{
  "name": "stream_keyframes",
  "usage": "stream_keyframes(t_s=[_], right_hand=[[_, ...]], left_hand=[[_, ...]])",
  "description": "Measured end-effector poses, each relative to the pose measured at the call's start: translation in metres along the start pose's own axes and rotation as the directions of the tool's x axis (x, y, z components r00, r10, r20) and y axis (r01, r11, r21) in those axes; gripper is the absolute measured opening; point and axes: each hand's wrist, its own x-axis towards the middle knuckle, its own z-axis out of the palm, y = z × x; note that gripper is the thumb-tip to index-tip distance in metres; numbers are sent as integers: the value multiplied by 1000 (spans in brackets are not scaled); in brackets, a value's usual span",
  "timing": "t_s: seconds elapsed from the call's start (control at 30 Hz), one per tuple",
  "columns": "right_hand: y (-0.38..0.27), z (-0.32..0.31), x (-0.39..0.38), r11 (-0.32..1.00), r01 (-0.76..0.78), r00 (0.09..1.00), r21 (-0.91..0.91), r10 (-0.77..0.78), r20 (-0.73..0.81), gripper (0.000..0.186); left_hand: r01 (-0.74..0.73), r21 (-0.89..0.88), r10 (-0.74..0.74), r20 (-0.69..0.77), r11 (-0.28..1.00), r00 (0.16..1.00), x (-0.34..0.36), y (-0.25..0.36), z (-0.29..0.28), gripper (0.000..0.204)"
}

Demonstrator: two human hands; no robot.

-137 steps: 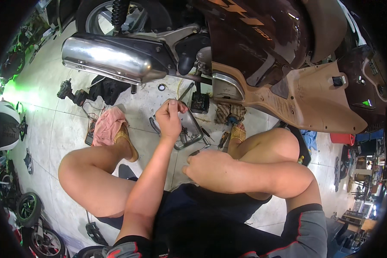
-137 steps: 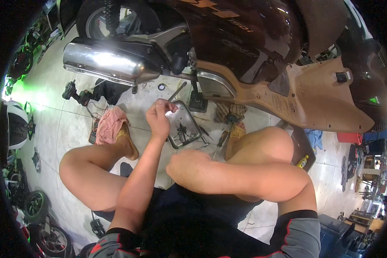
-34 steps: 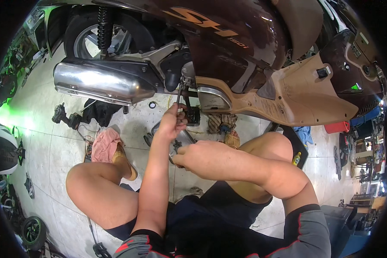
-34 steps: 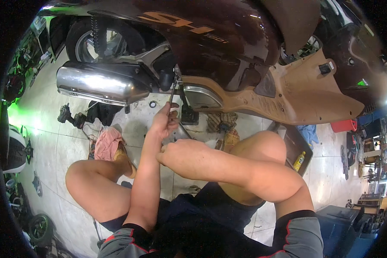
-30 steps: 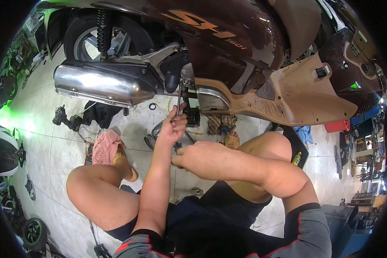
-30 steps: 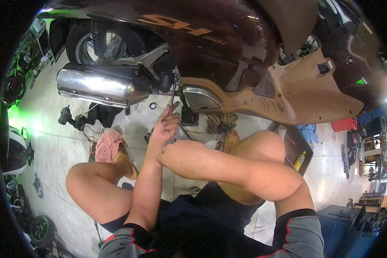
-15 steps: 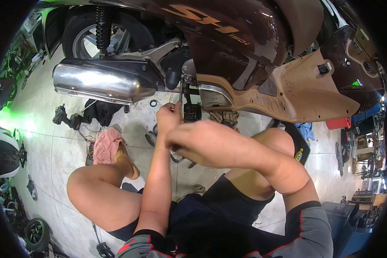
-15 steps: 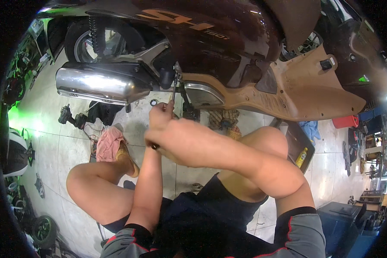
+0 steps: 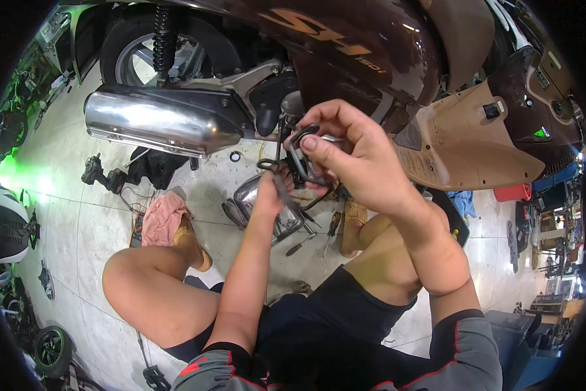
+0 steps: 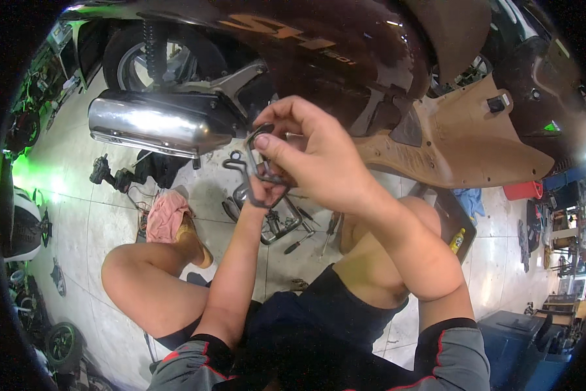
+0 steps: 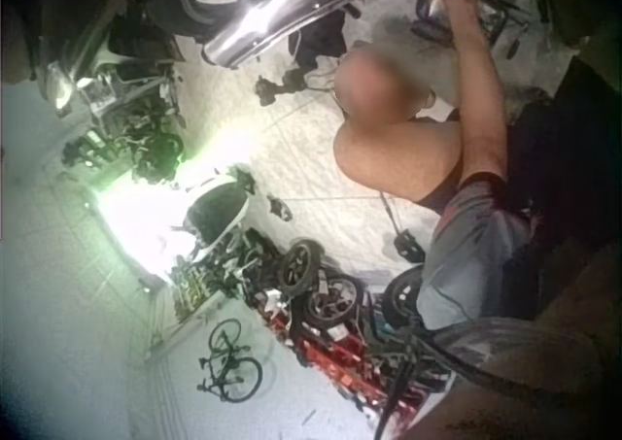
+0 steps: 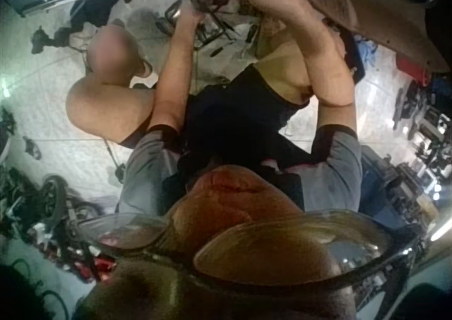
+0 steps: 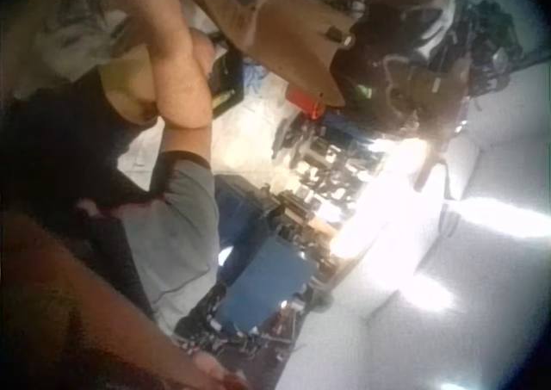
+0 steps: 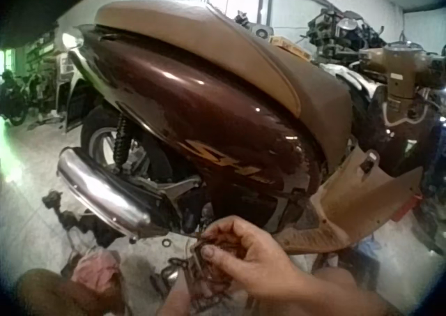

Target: Disassembling and adjusting components near the exhaust and engine of a motorcycle.

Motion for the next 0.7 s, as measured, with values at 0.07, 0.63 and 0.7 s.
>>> stream_keyframes(t_s=[0.07,0.63,0.7], right_hand=[[-1,-5,-1,956,132,990,-263,-141,-13,18],[-5,-16,-9,742,240,962,-626,-267,53,16],[-5,-17,-9,728,236,963,-644,-263,56,16]], left_hand=[[-28,157,62,-211,987,975,-1,-5,3,23],[74,625,279,-448,777,850,-9,34,35,27],[142,987,461,-159,71,873,-11,48,37,24]])
